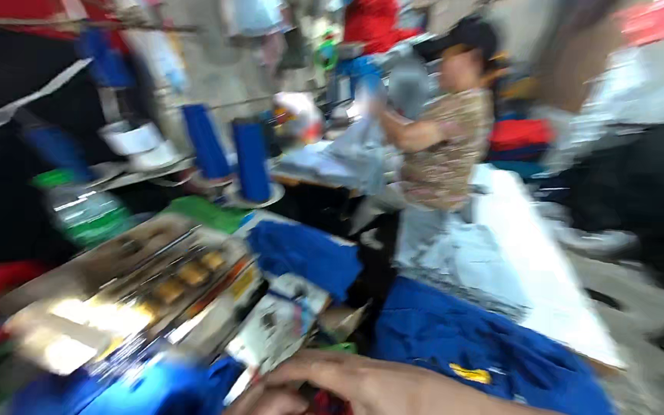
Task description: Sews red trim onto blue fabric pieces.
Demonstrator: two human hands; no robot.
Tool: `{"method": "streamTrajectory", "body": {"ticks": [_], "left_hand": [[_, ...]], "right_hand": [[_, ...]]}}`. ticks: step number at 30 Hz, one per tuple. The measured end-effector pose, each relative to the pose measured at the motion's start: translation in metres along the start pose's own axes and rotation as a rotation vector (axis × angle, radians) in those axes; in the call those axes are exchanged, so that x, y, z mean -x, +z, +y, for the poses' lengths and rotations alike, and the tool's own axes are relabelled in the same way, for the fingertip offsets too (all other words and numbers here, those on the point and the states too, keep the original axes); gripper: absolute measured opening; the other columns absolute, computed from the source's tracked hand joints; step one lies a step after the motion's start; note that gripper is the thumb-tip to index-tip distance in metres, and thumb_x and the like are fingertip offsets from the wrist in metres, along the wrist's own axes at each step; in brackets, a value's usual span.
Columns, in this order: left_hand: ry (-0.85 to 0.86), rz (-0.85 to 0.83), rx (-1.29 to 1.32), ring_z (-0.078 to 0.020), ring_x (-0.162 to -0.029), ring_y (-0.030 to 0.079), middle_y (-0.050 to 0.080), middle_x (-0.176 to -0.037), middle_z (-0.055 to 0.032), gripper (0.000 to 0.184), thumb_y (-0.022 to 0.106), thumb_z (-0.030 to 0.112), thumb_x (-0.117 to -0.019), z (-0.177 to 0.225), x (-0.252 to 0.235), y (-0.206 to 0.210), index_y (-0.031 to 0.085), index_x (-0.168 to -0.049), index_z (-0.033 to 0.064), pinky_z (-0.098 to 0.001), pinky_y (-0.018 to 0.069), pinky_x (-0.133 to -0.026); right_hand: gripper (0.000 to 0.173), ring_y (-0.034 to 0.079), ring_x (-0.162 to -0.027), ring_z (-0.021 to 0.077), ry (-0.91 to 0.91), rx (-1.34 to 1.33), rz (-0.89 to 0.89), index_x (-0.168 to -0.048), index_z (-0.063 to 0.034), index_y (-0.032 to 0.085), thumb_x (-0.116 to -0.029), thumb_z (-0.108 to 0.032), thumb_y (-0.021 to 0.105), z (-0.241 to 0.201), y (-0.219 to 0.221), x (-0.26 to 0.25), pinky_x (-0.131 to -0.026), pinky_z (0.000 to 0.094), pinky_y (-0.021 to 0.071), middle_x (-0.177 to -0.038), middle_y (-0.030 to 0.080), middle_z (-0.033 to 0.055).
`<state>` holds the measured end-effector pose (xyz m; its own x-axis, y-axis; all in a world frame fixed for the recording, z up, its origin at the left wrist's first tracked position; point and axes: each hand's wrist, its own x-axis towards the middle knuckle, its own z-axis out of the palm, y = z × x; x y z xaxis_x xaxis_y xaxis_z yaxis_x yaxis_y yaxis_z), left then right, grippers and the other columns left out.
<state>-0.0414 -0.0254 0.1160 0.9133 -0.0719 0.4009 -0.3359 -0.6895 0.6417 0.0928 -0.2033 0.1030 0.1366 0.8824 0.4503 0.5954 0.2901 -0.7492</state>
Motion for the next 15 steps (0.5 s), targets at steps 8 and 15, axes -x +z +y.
{"method": "streamTrajectory", "body": {"ticks": [8, 15], "left_hand": [[-0.293, 0.409, -0.083, -0.0029, -0.090, 0.068, 0.073, -0.096, -0.0074, 0.015, 0.071, 0.015, -0.0929, -0.022, 0.071, -0.020, 0.076, -0.098, 0.0010, -0.0167, 0.0556, -0.082], [-0.485, 0.521, 0.105, 0.0010, -0.087, 0.068, 0.072, -0.096, 0.0060, 0.014, 0.072, 0.024, -0.0927, -0.042, 0.097, -0.033, 0.077, -0.099, 0.0121, -0.0162, 0.0575, -0.077]], "right_hand": [[0.024, 0.068, -0.082, 0.0035, 0.050, -0.176, 0.012, -0.106, 0.0000, 0.071, -0.0929, -0.019, 0.074, 0.041, 0.069, -0.055, -0.076, 0.0186, 0.0558, -0.092, 0.073, 0.0071], [0.022, 0.057, -0.069, -0.0053, 0.107, -0.283, -0.075, -0.103, -0.0021, 0.073, -0.0979, -0.023, 0.067, 0.058, 0.087, -0.083, -0.063, 0.0108, 0.0484, -0.086, 0.068, -0.0011]]}}
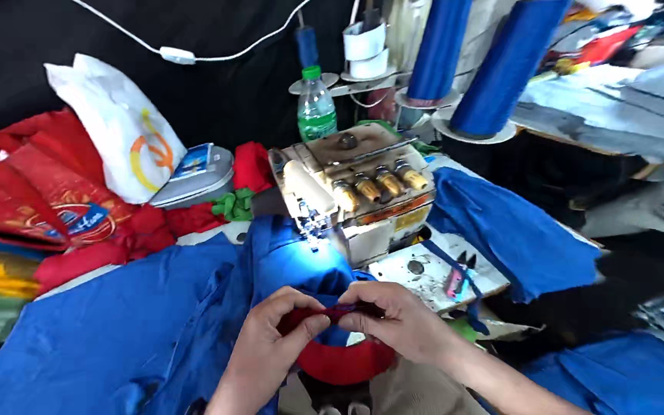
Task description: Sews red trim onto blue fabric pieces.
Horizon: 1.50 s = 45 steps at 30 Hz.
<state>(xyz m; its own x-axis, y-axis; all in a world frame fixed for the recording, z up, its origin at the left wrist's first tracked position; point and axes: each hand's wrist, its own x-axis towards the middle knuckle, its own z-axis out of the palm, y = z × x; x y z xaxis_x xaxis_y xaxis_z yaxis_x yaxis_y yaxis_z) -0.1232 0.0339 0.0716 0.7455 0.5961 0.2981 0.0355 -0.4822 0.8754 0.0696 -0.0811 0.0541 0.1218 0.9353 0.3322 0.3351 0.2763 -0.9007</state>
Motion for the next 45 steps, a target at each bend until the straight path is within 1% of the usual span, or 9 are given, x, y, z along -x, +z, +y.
{"method": "streamTrajectory", "body": {"ticks": [4, 8, 16, 22, 28, 30, 34, 39, 45], "left_hand": [[-0.128, -0.051, -0.009, 0.0032, -0.087, 0.064, 0.068, -0.094, 0.0072, 0.025, 0.075, 0.033, -0.0894, -0.001, 0.003, -0.005, 0.077, -0.103, 0.0116, -0.0139, 0.0535, -0.077], [0.012, 0.014, 0.007, 0.0060, -0.080, 0.058, 0.064, -0.083, 0.0059, 0.016, 0.076, 0.023, -0.0902, -0.003, 0.004, -0.001, 0.078, -0.095, 0.0074, -0.0083, 0.0481, -0.071], [-0.031, -0.029, 0.027, -0.0005, -0.098, 0.067, 0.072, -0.105, -0.0023, 0.026, 0.071, 0.024, -0.0952, 0.018, 0.002, -0.004, 0.075, -0.108, 0.0010, -0.0169, 0.0561, -0.085], [0.068, 0.069, -0.012, 0.0008, -0.086, 0.068, 0.075, -0.093, -0.0013, 0.013, 0.072, 0.014, -0.0938, 0.005, -0.001, 0.004, 0.078, -0.097, 0.0032, -0.0144, 0.0563, -0.077], [0.031, -0.076, -0.038, 0.0008, -0.085, 0.064, 0.070, -0.091, -0.0048, 0.016, 0.070, 0.014, -0.0958, 0.012, -0.002, -0.010, 0.073, -0.098, -0.0015, -0.0139, 0.0529, -0.076], [0.014, -0.136, -0.079, 0.0011, -0.086, 0.065, 0.071, -0.093, -0.0030, 0.021, 0.070, 0.021, -0.0969, 0.010, -0.008, -0.023, 0.073, -0.100, 0.0007, -0.0150, 0.0544, -0.077], [-0.033, -0.088, -0.208, 0.0067, -0.081, 0.065, 0.072, -0.087, 0.0100, 0.013, 0.067, 0.021, -0.0961, 0.025, -0.038, -0.036, 0.076, -0.096, 0.0111, -0.0121, 0.0546, -0.074], [0.100, -0.071, -0.564, 0.0055, -0.069, 0.059, 0.063, -0.077, 0.0126, 0.016, 0.064, 0.031, -0.0941, 0.001, -0.083, -0.032, 0.072, -0.086, 0.0191, -0.0131, 0.0505, -0.061], [0.158, 0.002, -0.696, 0.0021, -0.071, 0.060, 0.062, -0.077, 0.0108, 0.028, 0.058, 0.041, -0.0963, -0.025, -0.079, -0.021, 0.072, -0.086, 0.0200, -0.0197, 0.0515, -0.061]], "right_hand": [[0.022, 0.059, -0.078, -0.0040, 0.013, -0.048, -0.073, -0.102, -0.0047, 0.073, -0.0988, -0.025, 0.066, 0.009, -0.004, -0.007, -0.071, 0.0124, 0.0498, -0.091, 0.065, -0.0024], [0.026, 0.060, -0.083, -0.0040, -0.072, -0.037, -0.071, -0.100, -0.0036, 0.073, -0.0959, -0.029, 0.070, 0.006, 0.001, -0.010, -0.074, 0.0102, 0.0488, -0.089, 0.066, 0.0000], [0.023, 0.059, -0.079, -0.0059, -0.231, -0.063, -0.006, -0.099, -0.0015, 0.071, -0.1012, -0.023, 0.064, 0.009, 0.004, -0.013, -0.071, 0.0076, 0.0479, -0.087, 0.068, 0.0009], [0.024, 0.058, -0.071, -0.0073, -0.143, -0.151, -0.001, -0.105, -0.0033, 0.070, -0.1009, -0.026, 0.064, 0.018, 0.010, -0.009, -0.064, 0.0083, 0.0484, -0.084, 0.068, -0.0015], [0.021, 0.057, -0.063, -0.0028, -0.167, -0.126, -0.014, -0.104, 0.0011, 0.068, -0.1036, -0.019, 0.060, 0.011, 0.013, -0.006, -0.059, 0.0095, 0.0470, -0.076, 0.066, 0.0051], [0.022, 0.056, -0.061, -0.0053, -0.047, -0.167, 0.006, -0.104, -0.0019, 0.070, -0.1031, -0.022, 0.060, 0.012, 0.010, -0.009, -0.056, 0.0102, 0.0468, -0.075, 0.065, -0.0006], [0.023, 0.063, -0.083, -0.0044, -0.038, -0.103, 0.111, -0.104, -0.0062, 0.074, -0.1014, -0.026, 0.063, 0.020, 0.003, -0.018, -0.075, 0.0116, 0.0527, -0.091, 0.069, -0.0029], [0.017, 0.064, -0.077, -0.0057, -0.050, 0.174, 0.423, -0.091, -0.0176, 0.073, -0.0961, -0.032, 0.066, 0.033, 0.002, -0.031, -0.066, 0.0102, 0.0533, -0.085, 0.068, -0.0103], [0.028, 0.068, -0.091, 0.0031, -0.013, 0.427, 0.402, -0.100, -0.0145, 0.072, -0.1045, -0.036, 0.053, 0.042, 0.005, -0.030, -0.075, 0.0210, 0.0564, -0.100, 0.073, -0.0023]]}}
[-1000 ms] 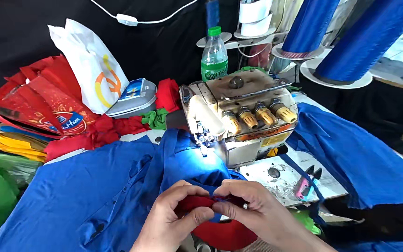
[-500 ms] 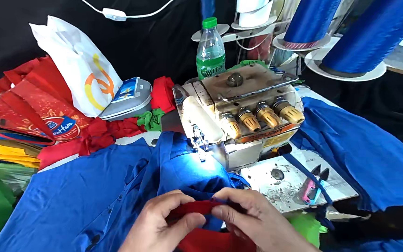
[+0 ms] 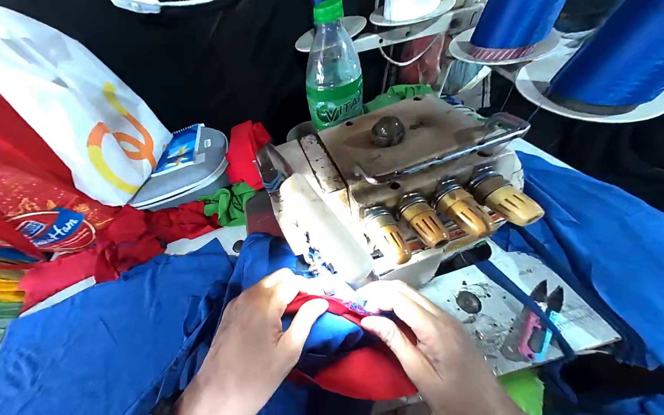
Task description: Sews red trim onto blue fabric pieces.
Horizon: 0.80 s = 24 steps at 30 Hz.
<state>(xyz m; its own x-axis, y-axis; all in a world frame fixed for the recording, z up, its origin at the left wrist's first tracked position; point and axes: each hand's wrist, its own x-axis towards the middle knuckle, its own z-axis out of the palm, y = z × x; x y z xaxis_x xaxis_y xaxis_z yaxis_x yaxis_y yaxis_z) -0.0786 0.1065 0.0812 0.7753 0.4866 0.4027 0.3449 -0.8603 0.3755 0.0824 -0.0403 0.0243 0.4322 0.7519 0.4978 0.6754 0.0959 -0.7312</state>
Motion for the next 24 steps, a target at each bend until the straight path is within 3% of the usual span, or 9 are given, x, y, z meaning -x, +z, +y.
{"method": "streamTrajectory", "body": {"ticks": [5, 11, 15, 21, 24], "left_hand": [[-0.064, -0.136, 0.078, -0.0085, -0.078, 0.065, 0.069, -0.086, -0.0014, 0.028, 0.059, 0.035, -0.1005, 0.015, 0.020, -0.018, 0.073, -0.094, 0.0119, -0.0266, 0.0538, -0.066], [-0.040, -0.189, 0.181, 0.0074, -0.076, 0.060, 0.065, -0.083, 0.0117, 0.025, 0.061, 0.040, -0.0987, 0.006, 0.015, -0.020, 0.073, -0.091, 0.0200, -0.0112, 0.0500, -0.065], [-0.037, -0.261, 0.241, 0.0079, -0.076, 0.060, 0.065, -0.083, 0.0118, 0.025, 0.062, 0.040, -0.0981, 0.003, 0.007, -0.024, 0.073, -0.091, 0.0193, -0.0103, 0.0506, -0.066], [-0.074, -0.278, 0.361, 0.0067, -0.082, 0.063, 0.067, -0.085, 0.0102, 0.024, 0.061, 0.035, -0.1003, 0.002, 0.005, -0.029, 0.074, -0.092, 0.0164, -0.0105, 0.0525, -0.073], [-0.111, -0.277, 0.365, 0.0057, -0.081, 0.063, 0.067, -0.084, 0.0112, 0.024, 0.059, 0.035, -0.1020, 0.002, 0.006, -0.030, 0.073, -0.092, 0.0178, -0.0120, 0.0529, -0.072]], "right_hand": [[0.026, 0.065, -0.087, 0.0091, 0.099, -0.189, -0.231, -0.101, -0.0040, 0.068, -0.1045, -0.027, 0.057, -0.017, -0.018, 0.009, -0.076, 0.0212, 0.0529, -0.095, 0.069, 0.0093], [0.028, 0.061, -0.086, 0.0027, 0.099, -0.254, -0.170, -0.098, -0.0092, 0.068, -0.0942, -0.037, 0.071, -0.007, -0.006, 0.020, -0.075, 0.0157, 0.0498, -0.092, 0.067, 0.0024], [0.021, 0.063, -0.086, 0.0003, 0.082, -0.260, -0.125, -0.094, -0.0091, 0.070, -0.0961, -0.030, 0.069, -0.004, -0.005, 0.020, -0.075, 0.0117, 0.0502, -0.091, 0.068, 0.0019], [0.030, 0.063, -0.086, 0.0038, 0.023, -0.236, -0.117, -0.096, -0.0088, 0.069, -0.1051, -0.033, 0.055, -0.002, -0.004, 0.019, -0.076, 0.0157, 0.0499, -0.090, 0.068, 0.0029], [0.038, 0.064, -0.091, 0.0070, 0.045, -0.215, -0.153, -0.101, -0.0098, 0.069, -0.0969, -0.047, 0.063, -0.005, -0.007, 0.021, -0.078, 0.0208, 0.0521, -0.094, 0.069, 0.0034]]}}
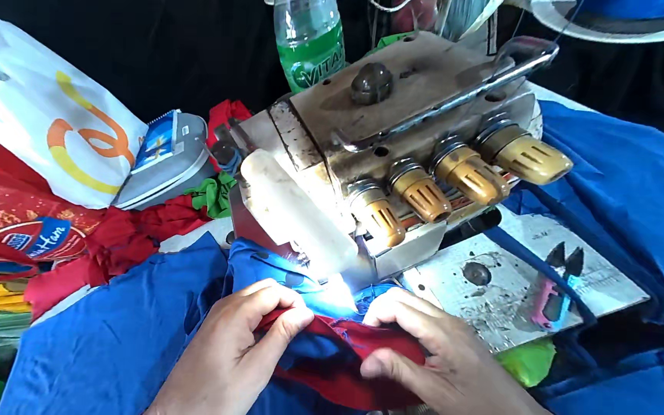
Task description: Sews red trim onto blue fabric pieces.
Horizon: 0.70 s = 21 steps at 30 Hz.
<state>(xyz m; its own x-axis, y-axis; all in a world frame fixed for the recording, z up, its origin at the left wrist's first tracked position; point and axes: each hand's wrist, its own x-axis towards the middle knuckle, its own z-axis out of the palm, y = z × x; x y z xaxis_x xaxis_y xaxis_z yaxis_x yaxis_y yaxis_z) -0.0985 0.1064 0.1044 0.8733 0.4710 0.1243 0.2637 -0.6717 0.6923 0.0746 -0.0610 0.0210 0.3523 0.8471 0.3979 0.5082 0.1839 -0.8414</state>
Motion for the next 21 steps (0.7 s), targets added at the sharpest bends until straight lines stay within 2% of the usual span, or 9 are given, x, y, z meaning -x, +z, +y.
{"method": "streamTrajectory", "body": {"ticks": [2, 6, 8, 12, 14, 15, 17, 19, 21], "left_hand": [[-0.005, -0.014, 0.039, 0.0044, -0.080, 0.063, 0.066, -0.084, 0.0109, 0.024, 0.059, 0.035, -0.1025, -0.001, 0.000, -0.002, 0.072, -0.092, 0.0185, -0.0125, 0.0529, -0.071], [-0.001, -0.012, 0.085, 0.0042, -0.077, 0.063, 0.067, -0.083, 0.0111, 0.023, 0.060, 0.037, -0.1019, -0.002, -0.001, -0.003, 0.072, -0.093, 0.0186, -0.0122, 0.0522, -0.070], [-0.018, 0.004, 0.096, 0.0036, -0.077, 0.063, 0.067, -0.082, 0.0113, 0.023, 0.061, 0.037, -0.1012, -0.002, -0.001, -0.002, 0.073, -0.092, 0.0198, -0.0128, 0.0526, -0.070], [-0.045, 0.017, 0.107, 0.0024, -0.076, 0.064, 0.068, -0.081, 0.0108, 0.021, 0.063, 0.037, -0.0995, -0.002, 0.000, -0.002, 0.073, -0.091, 0.0204, -0.0133, 0.0532, -0.068], [-0.031, 0.003, 0.117, 0.0028, -0.078, 0.065, 0.069, -0.084, 0.0108, 0.021, 0.063, 0.036, -0.0993, -0.002, 0.000, -0.003, 0.074, -0.093, 0.0193, -0.0129, 0.0539, -0.070], [-0.018, -0.012, 0.125, 0.0038, -0.081, 0.066, 0.070, -0.086, 0.0112, 0.021, 0.063, 0.036, -0.0993, 0.001, -0.001, -0.004, 0.074, -0.094, 0.0186, -0.0126, 0.0545, -0.073], [0.009, -0.044, 0.135, 0.0060, -0.087, 0.066, 0.072, -0.092, 0.0119, 0.019, 0.064, 0.033, -0.0996, 0.008, 0.000, -0.007, 0.074, -0.098, 0.0172, -0.0120, 0.0550, -0.078], [0.026, -0.059, 0.117, 0.0053, -0.087, 0.066, 0.072, -0.092, 0.0109, 0.018, 0.065, 0.033, -0.0991, 0.006, 0.000, -0.009, 0.074, -0.099, 0.0177, -0.0116, 0.0549, -0.077], [0.033, -0.062, 0.087, 0.0034, -0.084, 0.066, 0.069, -0.090, 0.0101, 0.017, 0.066, 0.034, -0.0984, -0.002, 0.001, -0.010, 0.074, -0.098, 0.0185, -0.0119, 0.0548, -0.074]], "right_hand": [[0.043, 0.064, -0.091, 0.0089, 0.018, 0.011, -0.018, -0.102, -0.0104, 0.068, -0.0890, -0.051, 0.071, -0.003, 0.000, 0.001, -0.078, 0.0232, 0.0524, -0.095, 0.068, 0.0036], [0.048, 0.066, -0.092, 0.0181, 0.019, 0.027, -0.055, -0.103, -0.0068, 0.068, -0.0858, -0.051, 0.075, -0.009, -0.001, -0.001, -0.080, 0.0329, 0.0542, -0.097, 0.070, 0.0093], [0.045, 0.065, -0.088, 0.0147, -0.025, 0.073, 0.012, -0.100, -0.0097, 0.067, -0.0853, -0.051, 0.075, -0.003, 0.007, 0.001, -0.075, 0.0286, 0.0539, -0.092, 0.067, 0.0057], [0.029, 0.064, -0.085, 0.0072, -0.060, 0.034, 0.068, -0.095, -0.0100, 0.069, -0.1012, -0.037, 0.061, 0.005, 0.013, 0.002, -0.075, 0.0188, 0.0520, -0.087, 0.068, 0.0026], [0.032, 0.066, -0.084, 0.0102, -0.011, -0.067, 0.044, -0.096, -0.0042, 0.072, -0.1040, -0.032, 0.058, -0.001, 0.007, 0.001, -0.078, 0.0211, 0.0517, -0.088, 0.071, 0.0084], [0.033, 0.066, -0.085, 0.0091, 0.016, -0.104, 0.037, -0.097, -0.0032, 0.073, -0.1040, -0.031, 0.058, -0.002, 0.004, 0.001, -0.078, 0.0199, 0.0512, -0.090, 0.072, 0.0091], [0.030, 0.062, -0.083, 0.0013, 0.031, -0.149, 0.060, -0.094, -0.0064, 0.074, -0.1011, -0.033, 0.062, 0.002, 0.004, 0.001, -0.075, 0.0137, 0.0493, -0.092, 0.071, 0.0036], [0.025, 0.061, -0.087, -0.0051, 0.008, -0.179, 0.104, -0.091, -0.0122, 0.074, -0.0965, -0.036, 0.068, 0.011, 0.010, 0.002, -0.075, 0.0080, 0.0497, -0.091, 0.068, -0.0042], [0.021, 0.061, -0.087, -0.0055, 0.006, -0.201, 0.129, -0.090, -0.0136, 0.075, -0.0938, -0.034, 0.071, 0.015, 0.012, 0.003, -0.074, 0.0077, 0.0497, -0.089, 0.067, -0.0058]]}}
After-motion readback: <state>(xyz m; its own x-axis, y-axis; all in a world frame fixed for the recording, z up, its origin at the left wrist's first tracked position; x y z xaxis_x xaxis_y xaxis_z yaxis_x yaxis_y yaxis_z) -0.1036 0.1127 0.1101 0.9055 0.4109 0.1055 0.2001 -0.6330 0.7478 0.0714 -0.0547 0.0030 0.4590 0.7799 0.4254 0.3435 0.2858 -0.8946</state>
